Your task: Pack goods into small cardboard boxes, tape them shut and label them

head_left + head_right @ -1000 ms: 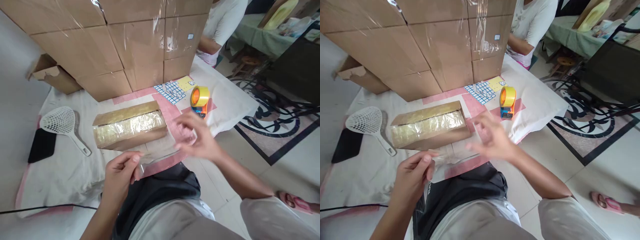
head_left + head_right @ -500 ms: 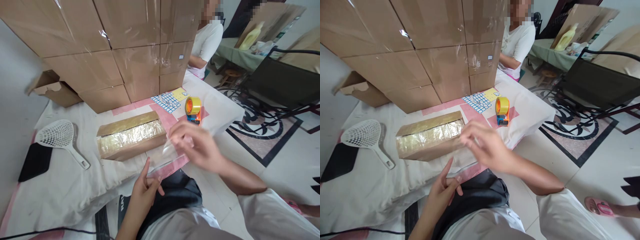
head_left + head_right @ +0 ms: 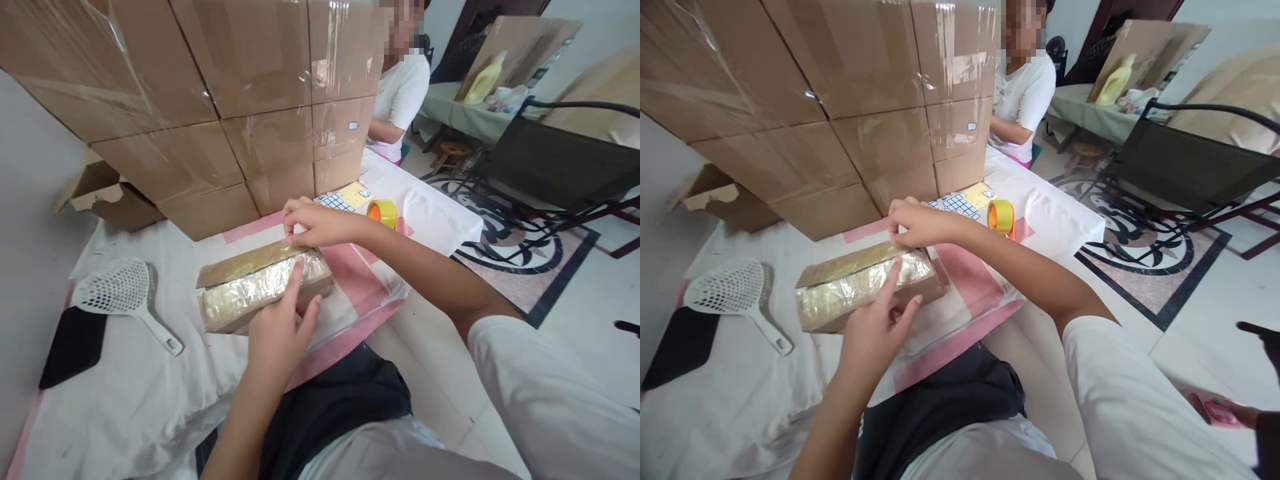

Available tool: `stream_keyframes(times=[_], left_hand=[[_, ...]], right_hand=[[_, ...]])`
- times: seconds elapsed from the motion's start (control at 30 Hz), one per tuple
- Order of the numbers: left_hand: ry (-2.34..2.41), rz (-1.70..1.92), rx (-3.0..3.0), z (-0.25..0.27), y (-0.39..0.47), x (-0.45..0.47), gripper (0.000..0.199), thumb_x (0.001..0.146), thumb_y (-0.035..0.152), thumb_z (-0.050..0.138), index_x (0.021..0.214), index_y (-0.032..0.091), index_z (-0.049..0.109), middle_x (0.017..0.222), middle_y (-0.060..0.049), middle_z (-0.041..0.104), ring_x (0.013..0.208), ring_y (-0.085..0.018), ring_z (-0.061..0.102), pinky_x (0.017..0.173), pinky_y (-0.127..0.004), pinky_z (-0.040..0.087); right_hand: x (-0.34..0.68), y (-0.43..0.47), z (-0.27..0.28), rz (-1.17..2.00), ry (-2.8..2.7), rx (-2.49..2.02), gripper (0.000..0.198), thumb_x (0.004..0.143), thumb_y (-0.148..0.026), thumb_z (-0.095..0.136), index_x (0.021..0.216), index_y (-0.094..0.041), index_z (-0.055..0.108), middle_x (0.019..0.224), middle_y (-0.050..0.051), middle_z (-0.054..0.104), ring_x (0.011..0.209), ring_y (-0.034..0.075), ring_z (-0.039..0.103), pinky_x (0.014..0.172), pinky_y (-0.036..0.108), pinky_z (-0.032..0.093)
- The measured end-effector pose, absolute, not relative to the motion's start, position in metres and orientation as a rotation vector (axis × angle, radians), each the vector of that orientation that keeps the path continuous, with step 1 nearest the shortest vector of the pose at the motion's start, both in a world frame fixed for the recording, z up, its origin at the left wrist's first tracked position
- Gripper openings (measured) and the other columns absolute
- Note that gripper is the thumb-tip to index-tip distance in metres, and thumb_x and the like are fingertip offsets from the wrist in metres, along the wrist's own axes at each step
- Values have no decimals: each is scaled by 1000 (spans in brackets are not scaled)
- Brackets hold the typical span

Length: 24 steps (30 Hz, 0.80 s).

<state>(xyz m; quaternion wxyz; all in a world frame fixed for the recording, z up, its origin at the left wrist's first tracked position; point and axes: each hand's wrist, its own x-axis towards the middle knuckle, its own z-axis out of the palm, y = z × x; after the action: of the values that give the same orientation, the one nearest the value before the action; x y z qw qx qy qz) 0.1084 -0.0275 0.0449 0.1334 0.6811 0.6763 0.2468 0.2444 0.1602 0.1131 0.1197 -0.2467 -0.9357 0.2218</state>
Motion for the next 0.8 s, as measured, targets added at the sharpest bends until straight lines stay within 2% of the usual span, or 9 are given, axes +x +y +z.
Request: stream_keyframes(times=[0.07, 0.1, 0.2, 0.23, 0.27, 0.37, 0.5, 0.63, 0.8], left_hand=[[2038, 411, 2011, 44, -16, 114, 65, 96, 42, 58, 158, 33, 40, 70, 2, 73, 59, -19, 66, 56, -26, 38], [2065, 329, 2004, 42, -14, 116, 64, 97, 43, 57, 158, 34, 39, 73, 1, 75, 63, -22, 69, 57, -27, 39], [2078, 312, 1956, 35, -17, 121, 64, 98, 44, 55, 159, 35, 37, 75, 0, 75, 69, -24, 72, 60, -27, 40], [2068, 340, 1937, 32, -20, 121, 64, 98, 44, 56, 159, 35, 37, 73, 1, 74, 70, -23, 72, 60, -27, 40], [2055, 374, 1918, 30, -22, 121, 65, 98, 44, 56, 159, 35, 37, 71, 2, 73, 70, -23, 72, 60, -26, 40], [2008, 487, 1866, 25, -26, 120, 65, 98, 43, 57, 159, 35, 36, 66, 4, 71, 66, -20, 71, 60, -25, 39], [1927, 637, 1851, 19, -28, 120, 64, 98, 39, 56, 159, 32, 36, 68, 6, 70, 59, -16, 68, 58, -22, 40], [1895, 780, 1900, 8, -29, 120, 61, 98, 39, 55, 156, 28, 40, 67, 7, 70, 55, -15, 67, 56, -22, 44], [1876, 920, 1979, -8, -28, 122, 52, 99, 41, 54, 148, 24, 49, 62, 6, 68, 52, -15, 67, 56, -23, 49]], right_hand=[[241, 159, 104, 584, -2773, -805, 7, 88, -23, 66, 86, -17, 70, 128, 12, 57, 125, 32, 49, 107, 52, 41], [241, 160, 99, 538, -2767, -853, 11, 86, -25, 71, 93, -18, 70, 139, 13, 52, 131, 35, 46, 109, 54, 40], [245, 177, 83, 276, -2590, -1056, 63, 74, -39, 85, 128, -19, 59, 161, 17, 31, 145, 45, 32, 113, 63, 36], [249, 189, 78, 155, -2486, -1130, 75, 74, -41, 85, 137, -20, 51, 163, 17, 28, 146, 47, 31, 114, 65, 34], [255, 205, 73, 36, -2378, -1202, 78, 77, -42, 83, 142, -20, 47, 163, 18, 28, 146, 47, 31, 114, 66, 34], [285, 261, 63, -148, -2135, -1456, 55, 87, -31, 68, 138, -18, 51, 158, 18, 40, 141, 42, 41, 111, 63, 38], [352, 325, 61, 96, -2082, -1847, 30, 88, -19, 57, 115, -12, 69, 127, 18, 69, 116, 33, 62, 100, 46, 50], [414, 351, 49, 206, -2183, -1868, 26, 82, -14, 60, 102, -11, 76, 106, 14, 77, 97, 26, 68, 91, 35, 53], [454, 373, 6, 256, -2273, -1819, 35, 82, -18, 63, 113, -14, 77, 99, 9, 78, 90, 22, 69, 86, 31, 53]])
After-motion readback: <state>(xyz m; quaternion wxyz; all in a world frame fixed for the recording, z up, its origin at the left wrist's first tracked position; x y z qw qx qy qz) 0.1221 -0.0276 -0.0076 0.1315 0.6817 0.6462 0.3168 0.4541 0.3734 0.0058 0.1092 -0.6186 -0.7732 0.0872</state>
